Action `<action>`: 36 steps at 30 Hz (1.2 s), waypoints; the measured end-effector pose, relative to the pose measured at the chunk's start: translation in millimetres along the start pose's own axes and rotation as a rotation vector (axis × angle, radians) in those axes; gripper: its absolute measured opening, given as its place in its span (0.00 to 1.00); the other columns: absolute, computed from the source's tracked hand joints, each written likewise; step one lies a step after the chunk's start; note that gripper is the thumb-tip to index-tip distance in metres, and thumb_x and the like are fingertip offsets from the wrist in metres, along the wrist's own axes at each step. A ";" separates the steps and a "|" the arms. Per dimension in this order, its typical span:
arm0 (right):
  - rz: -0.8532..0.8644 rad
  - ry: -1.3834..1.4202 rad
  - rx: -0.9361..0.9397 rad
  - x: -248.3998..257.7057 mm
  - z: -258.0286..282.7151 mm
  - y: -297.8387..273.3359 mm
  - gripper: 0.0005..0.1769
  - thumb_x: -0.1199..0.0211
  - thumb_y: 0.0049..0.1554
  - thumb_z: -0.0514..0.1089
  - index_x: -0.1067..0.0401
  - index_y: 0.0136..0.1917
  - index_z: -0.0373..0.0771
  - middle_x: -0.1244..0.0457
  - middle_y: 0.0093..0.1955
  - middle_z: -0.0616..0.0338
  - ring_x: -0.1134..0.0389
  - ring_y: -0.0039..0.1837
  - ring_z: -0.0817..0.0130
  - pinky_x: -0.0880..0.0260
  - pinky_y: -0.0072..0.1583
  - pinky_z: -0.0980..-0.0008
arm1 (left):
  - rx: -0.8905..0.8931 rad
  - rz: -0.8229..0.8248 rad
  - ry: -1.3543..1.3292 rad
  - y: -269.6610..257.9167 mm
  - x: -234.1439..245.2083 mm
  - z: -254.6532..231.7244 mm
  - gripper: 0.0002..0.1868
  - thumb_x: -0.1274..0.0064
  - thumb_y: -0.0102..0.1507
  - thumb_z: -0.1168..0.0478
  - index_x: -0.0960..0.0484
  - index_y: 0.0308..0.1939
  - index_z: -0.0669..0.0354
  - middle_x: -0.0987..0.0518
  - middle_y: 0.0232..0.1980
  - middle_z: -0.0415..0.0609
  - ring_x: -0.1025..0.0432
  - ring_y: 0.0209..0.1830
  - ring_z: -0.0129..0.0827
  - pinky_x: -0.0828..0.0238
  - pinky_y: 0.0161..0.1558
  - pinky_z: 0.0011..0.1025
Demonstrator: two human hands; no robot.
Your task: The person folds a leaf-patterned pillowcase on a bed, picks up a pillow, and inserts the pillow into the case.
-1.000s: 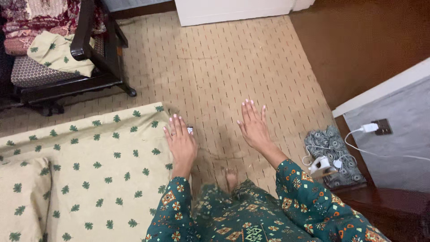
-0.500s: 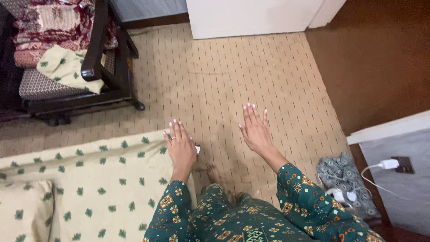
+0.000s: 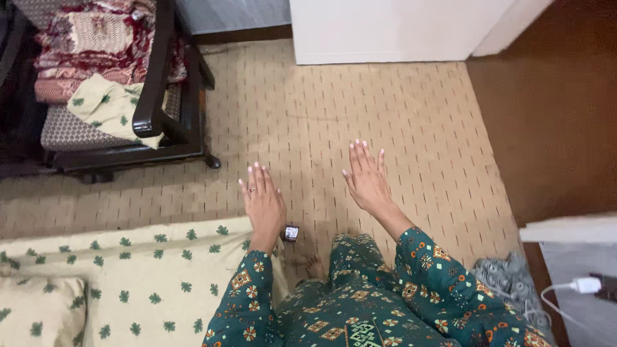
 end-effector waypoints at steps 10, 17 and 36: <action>0.066 0.034 0.275 -5.8 -22.4 112.8 0.38 0.54 0.67 0.53 0.56 0.81 0.30 0.61 0.85 0.44 0.65 0.85 0.51 0.73 0.79 0.38 | 0.267 -0.065 -0.020 51.0 -16.4 -8.8 0.39 0.52 0.64 0.54 0.43 0.76 0.71 0.48 0.82 0.60 0.57 0.83 0.49 0.67 0.78 0.53; 0.137 0.062 0.524 -10.1 -17.6 173.1 0.38 0.53 0.67 0.53 0.56 0.81 0.31 0.61 0.85 0.44 0.65 0.86 0.52 0.74 0.79 0.40 | 0.524 -0.069 -0.001 51.7 -3.7 -22.1 0.40 0.51 0.63 0.56 0.43 0.76 0.71 0.48 0.82 0.60 0.57 0.83 0.49 0.67 0.78 0.53; 0.243 0.033 1.040 -77.6 126.1 221.5 0.38 0.55 0.67 0.54 0.55 0.81 0.30 0.61 0.85 0.44 0.65 0.85 0.52 0.74 0.78 0.35 | 1.027 -0.066 0.054 -15.0 -7.0 40.7 0.41 0.53 0.64 0.55 0.46 0.77 0.72 0.52 0.82 0.61 0.61 0.84 0.48 0.73 0.79 0.51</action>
Point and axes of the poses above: each hand's wrist, its own y-axis towards the middle knuckle, its own x-axis out of the back of the hand, z = x × y, the point moved 3 cm from there along y, towards the middle knuckle
